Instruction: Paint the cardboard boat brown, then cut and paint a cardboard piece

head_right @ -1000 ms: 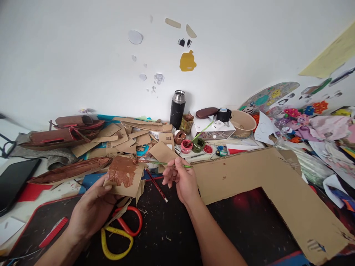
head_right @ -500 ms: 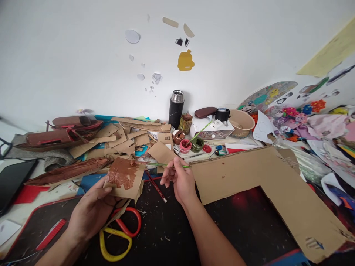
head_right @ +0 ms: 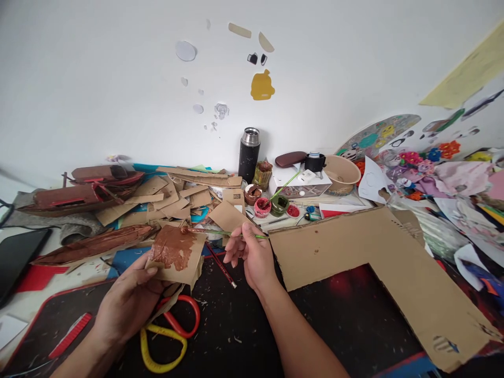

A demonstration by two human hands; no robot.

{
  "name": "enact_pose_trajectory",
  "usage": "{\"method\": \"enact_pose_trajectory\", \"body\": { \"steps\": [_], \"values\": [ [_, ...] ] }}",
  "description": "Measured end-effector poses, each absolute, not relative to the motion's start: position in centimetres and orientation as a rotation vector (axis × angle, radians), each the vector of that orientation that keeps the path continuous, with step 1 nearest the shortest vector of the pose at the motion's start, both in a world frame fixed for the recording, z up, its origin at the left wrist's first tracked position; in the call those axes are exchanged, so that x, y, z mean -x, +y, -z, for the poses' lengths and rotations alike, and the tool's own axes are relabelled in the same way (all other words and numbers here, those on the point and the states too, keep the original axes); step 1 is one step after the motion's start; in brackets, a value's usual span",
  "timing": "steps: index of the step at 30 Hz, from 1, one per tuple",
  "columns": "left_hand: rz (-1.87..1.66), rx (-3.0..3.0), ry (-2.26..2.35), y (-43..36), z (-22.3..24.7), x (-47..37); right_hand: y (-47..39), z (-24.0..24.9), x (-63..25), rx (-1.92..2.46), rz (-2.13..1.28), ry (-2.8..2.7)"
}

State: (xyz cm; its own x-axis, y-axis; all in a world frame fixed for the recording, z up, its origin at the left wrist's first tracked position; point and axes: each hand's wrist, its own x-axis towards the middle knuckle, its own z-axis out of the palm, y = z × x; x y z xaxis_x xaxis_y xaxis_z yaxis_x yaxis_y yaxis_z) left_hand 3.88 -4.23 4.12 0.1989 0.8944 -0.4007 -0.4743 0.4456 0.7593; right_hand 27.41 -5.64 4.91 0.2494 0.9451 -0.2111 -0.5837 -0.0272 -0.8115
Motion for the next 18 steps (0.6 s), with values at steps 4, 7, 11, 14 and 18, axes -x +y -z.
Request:
{"method": "enact_pose_trajectory", "body": {
  "steps": [4, 7, 11, 14, 18],
  "values": [
    [-1.026, -0.547, 0.954, -4.2, -4.24, -3.83, -5.64, -4.76, -27.87, 0.98, -1.264, -0.418],
    [-1.026, -0.539, 0.972, -4.17, -4.36, -3.94, -5.56, -4.67, -27.81, 0.978, -1.271, -0.41],
    [-1.02, -0.54, 0.977, -4.21, -4.52, -4.02, -5.53, -4.65, -27.48, 0.962, -1.301, -0.436],
    [-1.019, -0.537, 0.97, -4.24, -4.59, -3.98, -5.63, -4.65, -27.74, 0.967, -1.28, -0.407],
    [-1.02, -0.531, 0.977, -4.23, -4.55, -3.97, -5.67, -4.7, -28.0, 0.96, -1.261, -0.387]
  ]
}}
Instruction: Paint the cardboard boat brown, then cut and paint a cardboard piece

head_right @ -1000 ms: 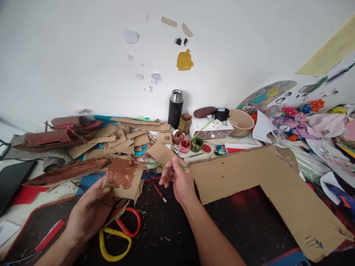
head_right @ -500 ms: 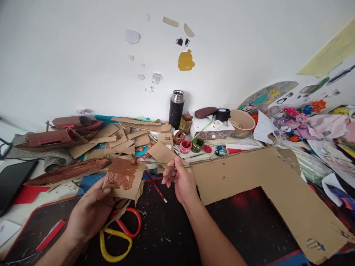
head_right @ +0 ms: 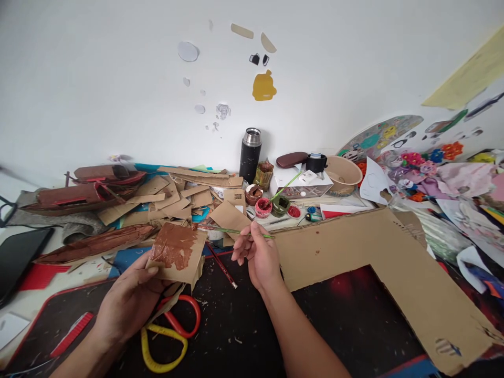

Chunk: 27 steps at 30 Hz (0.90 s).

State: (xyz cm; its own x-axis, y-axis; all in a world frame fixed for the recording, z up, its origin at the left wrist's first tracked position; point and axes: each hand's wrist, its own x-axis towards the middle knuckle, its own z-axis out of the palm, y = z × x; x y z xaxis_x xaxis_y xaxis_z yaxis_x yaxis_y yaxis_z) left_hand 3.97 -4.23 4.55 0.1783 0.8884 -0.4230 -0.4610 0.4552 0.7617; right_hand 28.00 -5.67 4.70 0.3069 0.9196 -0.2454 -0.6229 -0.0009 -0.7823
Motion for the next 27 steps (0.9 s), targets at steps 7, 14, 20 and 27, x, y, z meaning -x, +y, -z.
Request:
{"method": "enact_pose_trajectory", "body": {
  "steps": [7, 14, 20, 27],
  "values": [
    [-1.038, -0.533, 0.936, -4.04, -4.31, -3.85, -5.79, -4.88, -27.86, 0.954, -1.267, -0.466],
    [-1.108, -0.524, 0.972, -3.82, -4.25, -3.65, -6.02, -5.1, -28.5, 0.961, -1.218, -0.467],
    [-1.102, -0.518, 0.991, -3.79, -4.46, -3.75, -6.03, -5.06, -27.82, 0.969, -1.233, -0.527],
    [-1.139, -0.511, 1.008, -3.53, -4.58, -3.7, -6.23, -5.23, -28.53, 0.973, -1.186, -0.505]
  ]
}}
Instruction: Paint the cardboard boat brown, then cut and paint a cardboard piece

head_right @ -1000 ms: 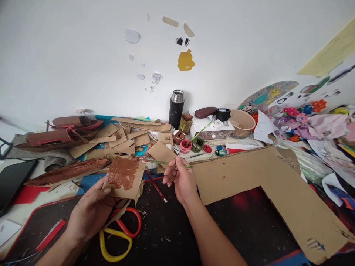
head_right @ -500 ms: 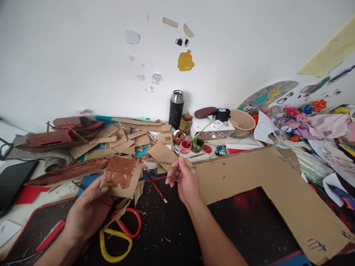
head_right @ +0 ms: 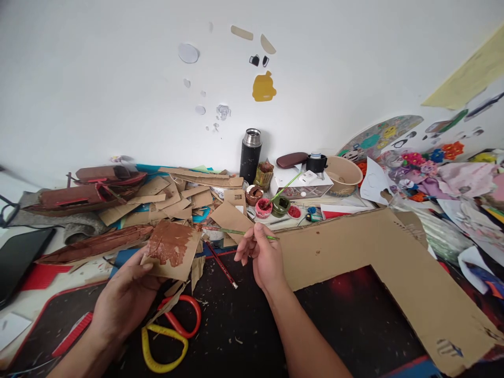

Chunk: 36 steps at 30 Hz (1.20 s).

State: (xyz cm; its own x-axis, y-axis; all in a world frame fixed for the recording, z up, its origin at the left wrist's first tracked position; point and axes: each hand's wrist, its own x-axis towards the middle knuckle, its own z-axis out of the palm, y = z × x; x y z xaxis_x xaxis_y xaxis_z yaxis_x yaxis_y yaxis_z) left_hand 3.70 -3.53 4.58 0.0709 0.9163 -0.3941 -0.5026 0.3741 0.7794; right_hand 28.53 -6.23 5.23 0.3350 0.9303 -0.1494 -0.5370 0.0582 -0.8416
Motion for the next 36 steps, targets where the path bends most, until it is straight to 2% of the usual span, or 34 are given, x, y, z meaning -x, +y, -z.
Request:
{"method": "enact_pose_trajectory", "body": {
  "steps": [36],
  "values": [
    [-1.188, -0.485, 1.034, -3.3, -4.72, -3.74, -6.3, -5.23, -28.38, 1.004, -1.175, -0.519]
  ]
}}
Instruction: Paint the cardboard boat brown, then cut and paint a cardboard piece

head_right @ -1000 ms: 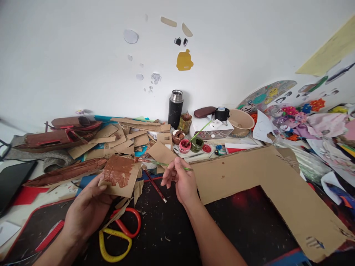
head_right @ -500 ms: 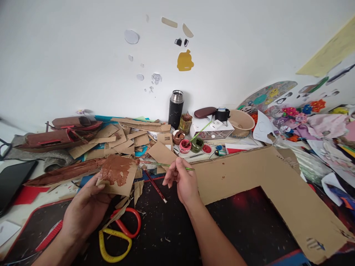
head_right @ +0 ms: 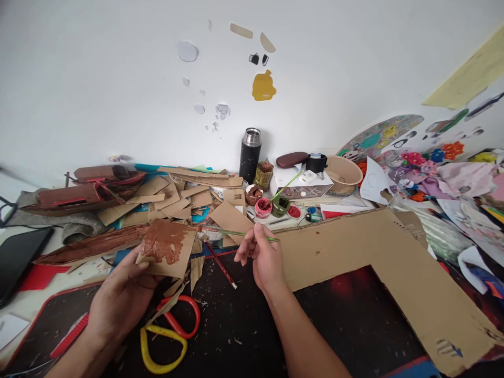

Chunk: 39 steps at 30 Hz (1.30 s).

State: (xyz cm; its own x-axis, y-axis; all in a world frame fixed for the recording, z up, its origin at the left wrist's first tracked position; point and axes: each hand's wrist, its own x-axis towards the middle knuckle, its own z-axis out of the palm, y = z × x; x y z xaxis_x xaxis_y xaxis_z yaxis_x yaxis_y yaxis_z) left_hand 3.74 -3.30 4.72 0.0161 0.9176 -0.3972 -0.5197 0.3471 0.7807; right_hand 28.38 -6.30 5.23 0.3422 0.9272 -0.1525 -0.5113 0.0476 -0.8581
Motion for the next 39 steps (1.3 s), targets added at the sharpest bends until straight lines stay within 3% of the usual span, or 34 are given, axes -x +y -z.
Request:
{"method": "enact_pose_trajectory", "body": {
  "steps": [39],
  "values": [
    [-1.173, -0.483, 1.027, -3.59, -4.29, -3.86, -6.05, -5.19, -27.63, 1.0, -1.248, -0.488]
  ]
}}
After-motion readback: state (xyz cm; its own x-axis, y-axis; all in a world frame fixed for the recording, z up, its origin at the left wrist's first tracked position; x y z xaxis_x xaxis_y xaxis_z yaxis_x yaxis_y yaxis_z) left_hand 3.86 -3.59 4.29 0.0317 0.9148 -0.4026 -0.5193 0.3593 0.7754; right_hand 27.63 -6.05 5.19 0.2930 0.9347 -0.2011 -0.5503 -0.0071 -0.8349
